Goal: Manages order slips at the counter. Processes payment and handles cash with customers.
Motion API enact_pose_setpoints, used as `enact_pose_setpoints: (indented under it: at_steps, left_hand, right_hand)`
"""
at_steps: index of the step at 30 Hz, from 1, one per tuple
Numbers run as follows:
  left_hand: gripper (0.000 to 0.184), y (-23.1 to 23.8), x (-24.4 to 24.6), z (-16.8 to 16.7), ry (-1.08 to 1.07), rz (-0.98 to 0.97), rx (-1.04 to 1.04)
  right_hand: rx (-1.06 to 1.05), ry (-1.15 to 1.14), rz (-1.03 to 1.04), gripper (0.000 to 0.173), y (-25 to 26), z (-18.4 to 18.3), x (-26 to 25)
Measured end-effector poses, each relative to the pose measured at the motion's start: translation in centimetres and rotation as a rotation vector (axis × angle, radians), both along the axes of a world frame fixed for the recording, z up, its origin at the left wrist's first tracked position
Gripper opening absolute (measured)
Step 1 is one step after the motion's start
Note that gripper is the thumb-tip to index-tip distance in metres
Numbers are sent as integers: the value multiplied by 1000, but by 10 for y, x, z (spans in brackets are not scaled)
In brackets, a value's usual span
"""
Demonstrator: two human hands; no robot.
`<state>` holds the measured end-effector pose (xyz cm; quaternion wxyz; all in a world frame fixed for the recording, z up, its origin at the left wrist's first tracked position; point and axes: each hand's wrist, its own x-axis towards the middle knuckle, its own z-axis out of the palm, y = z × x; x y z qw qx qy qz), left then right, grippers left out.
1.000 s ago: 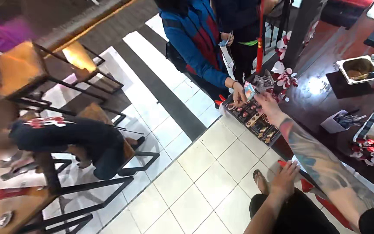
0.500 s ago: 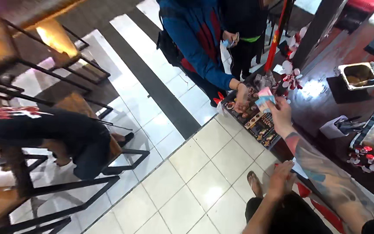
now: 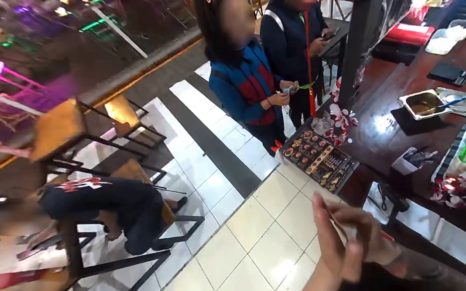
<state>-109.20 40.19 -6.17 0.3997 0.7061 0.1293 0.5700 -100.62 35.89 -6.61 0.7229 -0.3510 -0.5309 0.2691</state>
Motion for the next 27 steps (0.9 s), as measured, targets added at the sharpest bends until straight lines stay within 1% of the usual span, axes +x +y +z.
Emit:
enact_pose_setpoints:
  at_steps: [2, 3, 4, 5, 7, 8, 9, 11, 12, 14, 17, 18, 21, 23, 25, 26, 27]
  left_hand:
    - [78, 1, 5, -18, -16, 23, -249]
    - [82, 2, 3, -29, 38, 2, -363]
    - [77, 4, 1, -40, 103, -56, -478]
    - [64, 6, 2, -51, 152, -130, -582]
    - [25, 5, 9, -73, 184, -260, -747]
    - [19, 3, 11, -84, 220, -318, -799]
    - [18, -1, 13, -93, 268, -354, -847]
    - [18, -7, 22, -108, 301, -362, -937]
    - [18, -12, 26, -115, 296, -343, -979]
    - [17, -20, 35, -128, 297, -284, -1020]
    - [20, -36, 47, -140, 309, -258, -1088]
    - [22, -44, 51, -142, 305, -274, -1110]
    - [23, -74, 63, -152, 281, -378, -1118]
    - [20, -98, 70, -155, 298, -431, -1097]
    - [19, -122, 77, -153, 299, -448, -1099]
    - [19, -133, 81, -151, 288, -450, -1105]
    - [20, -145, 84, -149, 269, -448, -1110]
  right_hand:
    - [-155, -166, -190, 20, -2, -25, 20]
    - [-253, -182, -233, 21, -8, -36, 29]
    - [-350, -157, -233, 23, -14, -47, 37]
    - [-440, -114, -220, 24, -22, -58, 45]
    - [-601, -13, -213, 22, -42, -76, 57]
    - [-661, 34, -214, 25, -54, -83, 61]
    - [-705, 86, -219, 30, -66, -92, 64]
    - [-767, 157, -252, 42, -88, -110, 73]
    - [-790, 179, -275, 44, -99, -119, 76]
    - [-826, 208, -344, 39, -124, -133, 80]
    - [-806, 333, -469, 21, -156, -135, 78]
    - [-798, 358, -503, 19, -167, -133, 77]
    - [-807, 370, -579, 20, -196, -130, 79]
    - [-819, 327, -602, 18, -218, -131, 80]
    - [-844, 231, -581, 17, -245, -132, 81]
    - [-879, 165, -559, 17, -260, -132, 82]
    - [-935, 90, -530, 22, -276, -133, 82]
